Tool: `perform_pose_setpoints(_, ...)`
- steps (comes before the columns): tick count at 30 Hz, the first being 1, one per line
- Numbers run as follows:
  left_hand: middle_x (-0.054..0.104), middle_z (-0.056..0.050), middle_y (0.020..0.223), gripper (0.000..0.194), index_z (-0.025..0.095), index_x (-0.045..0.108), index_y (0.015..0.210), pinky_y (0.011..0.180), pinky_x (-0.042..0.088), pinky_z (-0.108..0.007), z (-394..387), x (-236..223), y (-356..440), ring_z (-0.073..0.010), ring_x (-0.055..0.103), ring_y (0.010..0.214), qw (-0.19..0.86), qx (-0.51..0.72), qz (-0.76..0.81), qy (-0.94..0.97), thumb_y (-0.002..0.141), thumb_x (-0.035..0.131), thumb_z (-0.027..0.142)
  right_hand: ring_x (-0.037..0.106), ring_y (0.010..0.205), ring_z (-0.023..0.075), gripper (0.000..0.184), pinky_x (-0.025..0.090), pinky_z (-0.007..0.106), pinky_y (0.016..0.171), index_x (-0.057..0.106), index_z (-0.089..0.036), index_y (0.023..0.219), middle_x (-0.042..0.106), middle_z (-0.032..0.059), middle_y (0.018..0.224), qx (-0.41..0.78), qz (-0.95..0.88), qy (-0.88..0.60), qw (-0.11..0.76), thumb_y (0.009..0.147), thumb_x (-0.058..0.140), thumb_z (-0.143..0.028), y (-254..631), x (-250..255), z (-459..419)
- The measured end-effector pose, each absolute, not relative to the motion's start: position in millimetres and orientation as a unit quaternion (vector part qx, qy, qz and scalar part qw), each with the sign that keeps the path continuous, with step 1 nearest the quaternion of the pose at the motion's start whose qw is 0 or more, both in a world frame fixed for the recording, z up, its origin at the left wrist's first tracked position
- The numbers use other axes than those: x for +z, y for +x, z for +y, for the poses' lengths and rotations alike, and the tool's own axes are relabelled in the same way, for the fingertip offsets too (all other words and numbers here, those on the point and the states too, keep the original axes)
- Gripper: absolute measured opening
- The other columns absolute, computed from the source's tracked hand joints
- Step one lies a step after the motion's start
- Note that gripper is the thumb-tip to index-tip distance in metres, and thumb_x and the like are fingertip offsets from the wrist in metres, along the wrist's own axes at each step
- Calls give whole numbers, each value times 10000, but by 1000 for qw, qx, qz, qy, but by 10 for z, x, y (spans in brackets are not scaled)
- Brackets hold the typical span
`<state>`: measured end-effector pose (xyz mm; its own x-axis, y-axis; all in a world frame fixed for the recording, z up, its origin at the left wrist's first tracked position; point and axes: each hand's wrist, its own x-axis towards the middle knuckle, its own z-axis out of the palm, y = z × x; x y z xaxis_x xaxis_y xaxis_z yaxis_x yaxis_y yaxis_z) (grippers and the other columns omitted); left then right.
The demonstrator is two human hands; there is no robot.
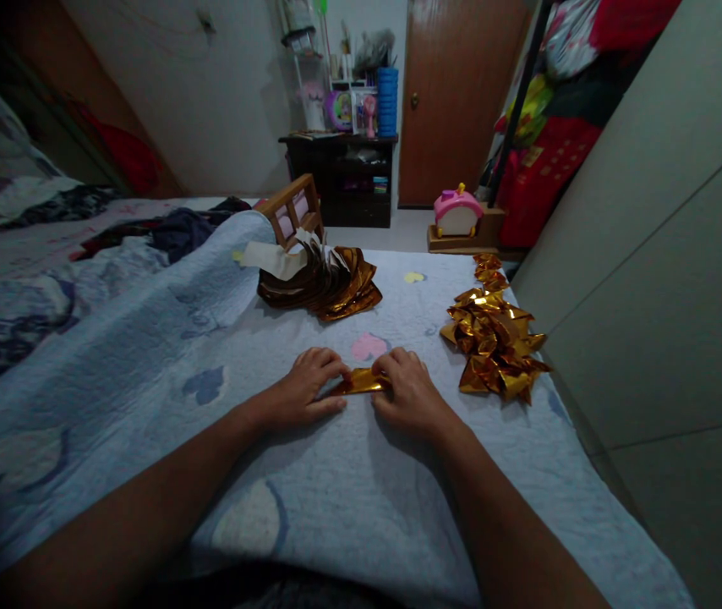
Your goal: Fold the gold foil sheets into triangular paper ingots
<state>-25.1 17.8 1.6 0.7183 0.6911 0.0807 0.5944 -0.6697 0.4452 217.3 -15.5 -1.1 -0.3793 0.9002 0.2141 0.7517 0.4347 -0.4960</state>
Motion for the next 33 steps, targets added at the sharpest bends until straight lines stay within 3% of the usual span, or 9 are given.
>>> perform_pose_setpoints(5, 577, -71, 1085, 318, 198, 619, 1032, 950, 396, -426, 163, -13, -219, -273, 499, 1043, 196, 148, 350, 904, 812, 739, 394, 529, 891, 226, 148, 424, 353, 805, 594, -185, 915, 604, 82, 954, 155, -827, -474, 259, 817, 550, -84, 2127, -95, -122)
perform_pose_setpoints(14, 647, -57, 948, 111, 178, 640, 982, 860, 417, -365, 190, -32, -158, -223, 558, 927, 251, 226, 352, 873, 936, 553, 229, 562, 766, 180, 109, 416, 297, 698, 635, -182, 881, 614, 49, 842, 198, -802, -463, 322, 848, 556, -115, 2138, -76, -92)
perform_pose_setpoints(33, 634, -39, 938, 117, 181, 648, 1001, 798, 465, -319, 160, 0, -155, -186, 608, 885, 336, 303, 369, 812, 900, 610, 226, 528, 622, 147, 120, 399, 269, 596, 638, -179, 846, 580, -13, 681, 302, -706, -528, 363, 774, 547, -207, 2117, -37, -117)
